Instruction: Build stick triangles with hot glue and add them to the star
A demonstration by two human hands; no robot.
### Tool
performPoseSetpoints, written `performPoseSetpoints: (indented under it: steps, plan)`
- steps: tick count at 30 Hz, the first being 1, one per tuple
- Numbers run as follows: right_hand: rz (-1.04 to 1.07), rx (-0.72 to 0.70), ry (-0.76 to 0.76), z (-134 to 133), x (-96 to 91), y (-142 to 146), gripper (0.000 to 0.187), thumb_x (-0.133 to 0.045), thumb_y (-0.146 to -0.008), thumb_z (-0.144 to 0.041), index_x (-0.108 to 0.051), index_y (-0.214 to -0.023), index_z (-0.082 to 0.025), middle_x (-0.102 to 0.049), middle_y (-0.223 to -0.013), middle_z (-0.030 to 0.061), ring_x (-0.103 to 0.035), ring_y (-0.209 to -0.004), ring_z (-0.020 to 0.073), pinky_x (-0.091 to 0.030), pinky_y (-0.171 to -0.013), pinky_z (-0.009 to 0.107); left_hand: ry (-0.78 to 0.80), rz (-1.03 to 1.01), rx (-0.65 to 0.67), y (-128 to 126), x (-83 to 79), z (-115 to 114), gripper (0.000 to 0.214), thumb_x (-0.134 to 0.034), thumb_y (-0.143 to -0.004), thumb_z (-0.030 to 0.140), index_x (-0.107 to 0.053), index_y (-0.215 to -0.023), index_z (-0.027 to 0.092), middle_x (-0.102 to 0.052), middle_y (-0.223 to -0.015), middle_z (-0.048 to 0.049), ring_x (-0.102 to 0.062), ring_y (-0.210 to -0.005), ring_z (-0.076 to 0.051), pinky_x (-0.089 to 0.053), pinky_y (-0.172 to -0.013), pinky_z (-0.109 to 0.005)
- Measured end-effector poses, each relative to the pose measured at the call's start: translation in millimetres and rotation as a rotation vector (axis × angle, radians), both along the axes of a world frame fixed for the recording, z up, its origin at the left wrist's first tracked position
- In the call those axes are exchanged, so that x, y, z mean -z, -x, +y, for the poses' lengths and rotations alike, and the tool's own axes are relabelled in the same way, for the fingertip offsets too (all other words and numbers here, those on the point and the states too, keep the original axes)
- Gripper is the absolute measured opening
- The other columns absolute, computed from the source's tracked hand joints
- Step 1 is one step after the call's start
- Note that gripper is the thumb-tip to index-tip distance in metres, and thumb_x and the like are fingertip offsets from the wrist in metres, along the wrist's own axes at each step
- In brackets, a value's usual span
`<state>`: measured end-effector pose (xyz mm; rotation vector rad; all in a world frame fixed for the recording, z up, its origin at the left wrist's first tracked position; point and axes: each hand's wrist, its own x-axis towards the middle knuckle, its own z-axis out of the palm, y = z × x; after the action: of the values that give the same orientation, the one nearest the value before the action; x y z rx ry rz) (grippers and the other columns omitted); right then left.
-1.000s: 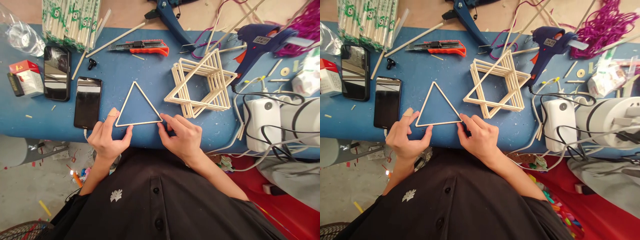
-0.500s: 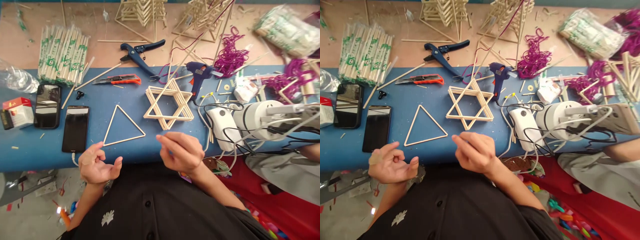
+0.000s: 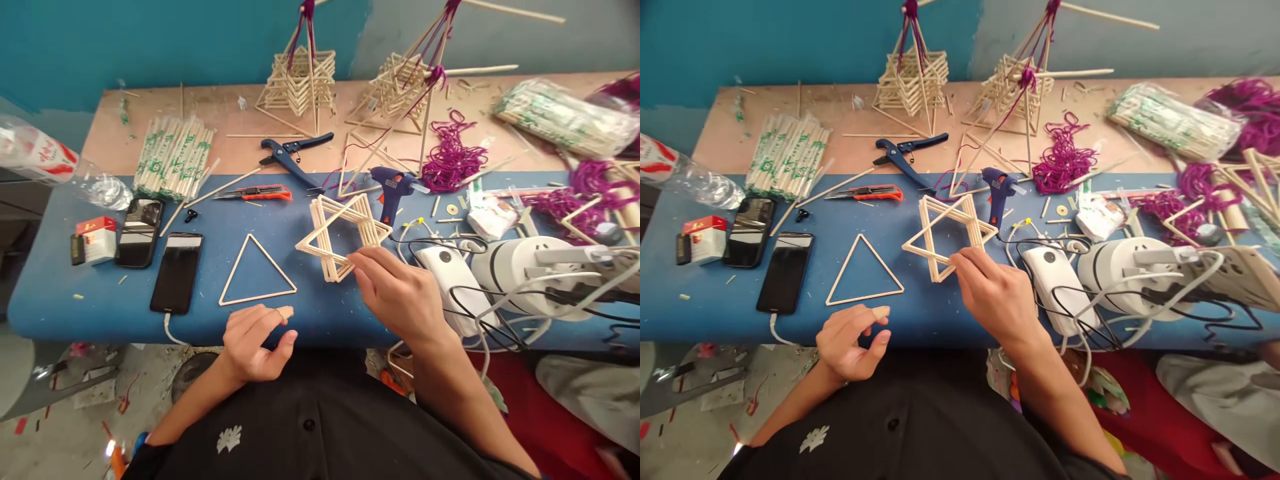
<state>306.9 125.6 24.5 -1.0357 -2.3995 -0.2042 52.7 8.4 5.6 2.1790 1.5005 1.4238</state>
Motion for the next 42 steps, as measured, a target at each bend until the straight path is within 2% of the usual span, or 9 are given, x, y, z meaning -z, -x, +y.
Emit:
performPoseSetpoints:
  steps: [5, 11, 15, 19, 21, 25, 31, 37, 42]
  plan:
    - [0.133, -0.142, -0.048, -14, -20.6, -1, 0.025, -0.072, -0.096, -0.003, -0.07, -0.117, -0.017, -0.084, -0.105, 0.0052, -0.079, -0.081, 0.0132, -0.056, -0.068, 0.027, 0.408, -0.519, 0.094, -9, -7.0, -3, 0.04, -0.082, -0.094, 0.033, -0.076, -0.133, 0.026, -0.083, -0.103, -0.0064, -0.069, -0.069, -0.014, -0.059, -0.061, -0.024]
    - [0.177, -0.404, -0.025, -40, -39.3, 31, 0.03, -0.063, -0.099, -0.005, -0.073, -0.125, -0.016, -0.084, -0.115, 0.0093, -0.077, -0.08, 0.0124, -0.058, -0.065, 0.027, 0.737, -1.166, 0.338, -17, -12.7, -2, 0.1, -0.103, -0.072, 0.055, -0.058, -0.157, 0.027, -0.067, -0.158, -0.0183, -0.072, -0.138, -0.039, -0.063, -0.115, -0.051]
    - [0.104, -0.506, -0.039, -51, -47.9, 59, 0.025, -0.054, -0.104, -0.007, -0.078, -0.108, -0.016, -0.084, -0.11, 0.0056, -0.073, -0.076, 0.0083, -0.054, -0.062, 0.026, 0.687, -1.292, 0.179, -16, -13.1, -7, 0.086, -0.093, -0.084, 0.056, -0.056, -0.155, 0.025, -0.075, -0.146, -0.0175, -0.073, -0.136, -0.039, -0.06, -0.118, -0.053]
    - [0.236, -0.631, 0.006, -32, -51.2, 79, 0.015, -0.066, -0.105, -0.02, -0.076, -0.115, -0.021, -0.082, -0.117, 0.0039, -0.076, -0.09, 0.0085, -0.057, -0.073, 0.021, 0.551, -1.292, 0.003, 8, -2.8, -22, 0.075, -0.085, -0.091, 0.052, -0.054, -0.155, 0.028, -0.076, -0.146, -0.0157, -0.082, -0.118, -0.034, -0.071, -0.09, -0.04]
    - [0.335, -0.541, 0.071, -3, -48.1, 95, 0.017, -0.06, -0.106, -0.019, -0.075, -0.113, -0.02, -0.081, -0.115, 0.0057, -0.076, -0.097, 0.0108, -0.059, -0.082, 0.022, 0.492, -1.262, -0.067, 23, 2.9, -32, 0.072, -0.083, -0.091, 0.051, -0.056, -0.154, 0.028, -0.072, -0.152, -0.0154, -0.084, -0.108, -0.031, -0.071, -0.074, -0.033]
    - [0.018, -0.107, 0.293, 72, -29.0, 146, 0.038, -0.048, -0.105, -0.015, -0.069, -0.136, -0.01, -0.072, -0.139, 0.0219, -0.068, -0.126, 0.0306, -0.055, -0.112, 0.047, 0.479, -1.251, -0.067, 41, 10.0, -58, 0.068, -0.081, -0.09, 0.055, -0.061, -0.147, 0.023, -0.078, -0.142, -0.017, -0.086, -0.096, -0.028, -0.067, -0.062, -0.026]
    - [-0.138, -0.034, 0.398, 118, 2.2, 188, 0.025, -0.066, -0.094, -0.007, -0.074, -0.118, -0.005, -0.073, -0.133, 0.0264, -0.068, -0.12, 0.0304, -0.055, -0.109, 0.047, 0.618, -1.32, 0.097, 12, 27.6, -106, 0.076, -0.084, -0.085, 0.056, -0.06, -0.148, 0.021, -0.076, -0.144, -0.0225, -0.086, -0.097, -0.034, -0.067, -0.063, -0.03]
    - [0.013, 0.098, 0.379, 86, -7.3, 153, 0.033, -0.049, -0.112, -0.022, -0.069, -0.108, 0.003, -0.063, -0.139, 0.0202, -0.071, -0.115, 0.0215, -0.052, -0.104, 0.037, 0.78, -1.341, 0.259, -30, 72.1, -144, 0.078, -0.092, -0.078, 0.053, -0.065, -0.142, 0.018, -0.075, -0.143, -0.025, -0.085, -0.103, -0.039, -0.07, -0.082, -0.044]
    - [0.28, 0.101, 0.271, -29, -8.1, 59, 0.03, -0.058, -0.101, -0.009, -0.057, -0.13, -0.018, -0.071, -0.113, 0.0051, -0.067, -0.104, 0.0181, -0.054, -0.1, 0.036, 0.913, -1.355, 0.285, -64, 122.9, -170, 0.08, -0.1, -0.07, 0.05, -0.071, -0.136, 0.016, -0.08, -0.134, -0.0232, -0.08, -0.122, -0.044, -0.062, -0.112, -0.061]
